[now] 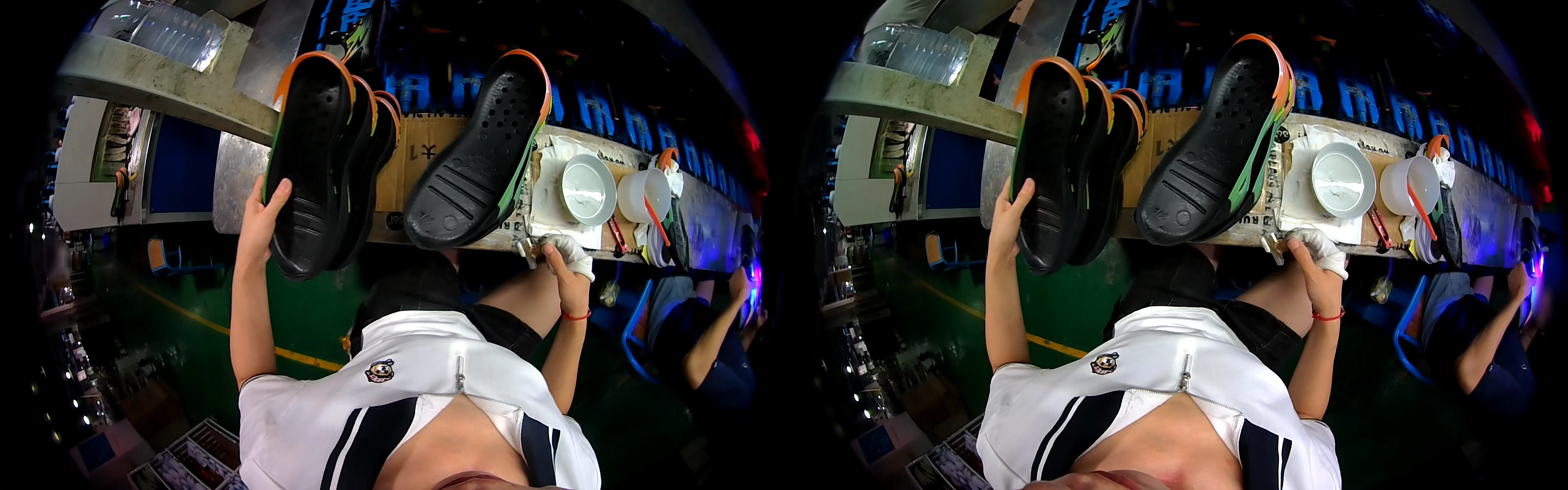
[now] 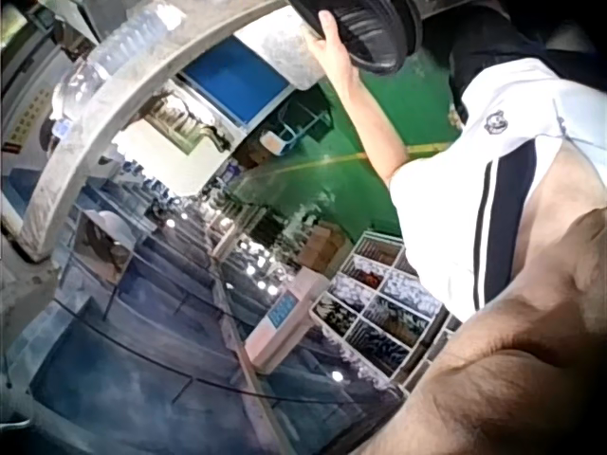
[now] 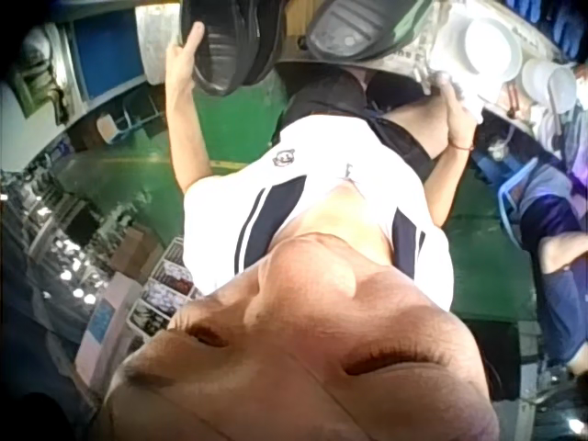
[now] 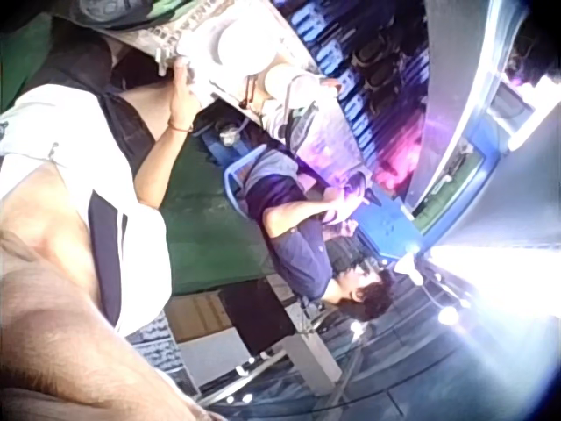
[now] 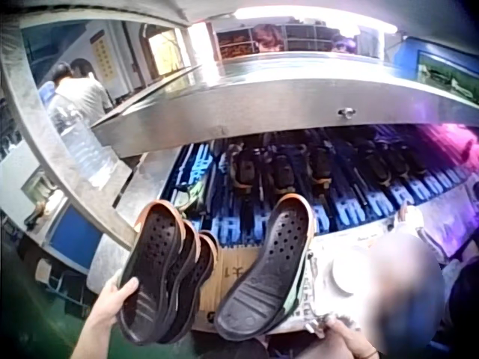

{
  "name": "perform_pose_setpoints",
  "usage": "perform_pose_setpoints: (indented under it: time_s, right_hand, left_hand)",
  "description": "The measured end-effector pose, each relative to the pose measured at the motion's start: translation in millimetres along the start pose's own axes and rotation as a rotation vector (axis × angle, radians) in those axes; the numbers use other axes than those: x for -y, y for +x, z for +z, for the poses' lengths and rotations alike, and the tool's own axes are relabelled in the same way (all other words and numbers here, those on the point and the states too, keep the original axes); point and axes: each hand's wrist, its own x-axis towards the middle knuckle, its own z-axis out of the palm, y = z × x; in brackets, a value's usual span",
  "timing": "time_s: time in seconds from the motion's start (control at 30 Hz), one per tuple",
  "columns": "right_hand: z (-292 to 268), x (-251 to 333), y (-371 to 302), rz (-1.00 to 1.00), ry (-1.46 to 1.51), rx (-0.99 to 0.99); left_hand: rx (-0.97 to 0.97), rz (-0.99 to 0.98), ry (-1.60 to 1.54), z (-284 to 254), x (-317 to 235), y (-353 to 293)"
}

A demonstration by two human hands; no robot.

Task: The person applies adhesive to the soles of shoes using a brush, picking shoes from a production line and setting them on the work surface for coating.

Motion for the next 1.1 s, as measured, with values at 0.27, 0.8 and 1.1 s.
perform_pose_setpoints:
  time_s: [0.27, 0.8, 1.1]
  right_hand:
    - [0.0, 2.2, -3.0, 0.004, -0.009, -0.007]
    - [13.8, 2.6, 0.3, -0.061, 0.013, -0.022]
    - [7.0, 8.1, -1.3, -0.009, -0.007, 0.009]
  left_hand:
    - [0.084, -0.095, 0.071, 13.3, 14.5, 3.2]
    - [0.476, -0.276, 0.369, -11.0, 9.9, 33.5]
    - [0.266, -0.113, 0.229, 9.4, 15.7, 15.2]
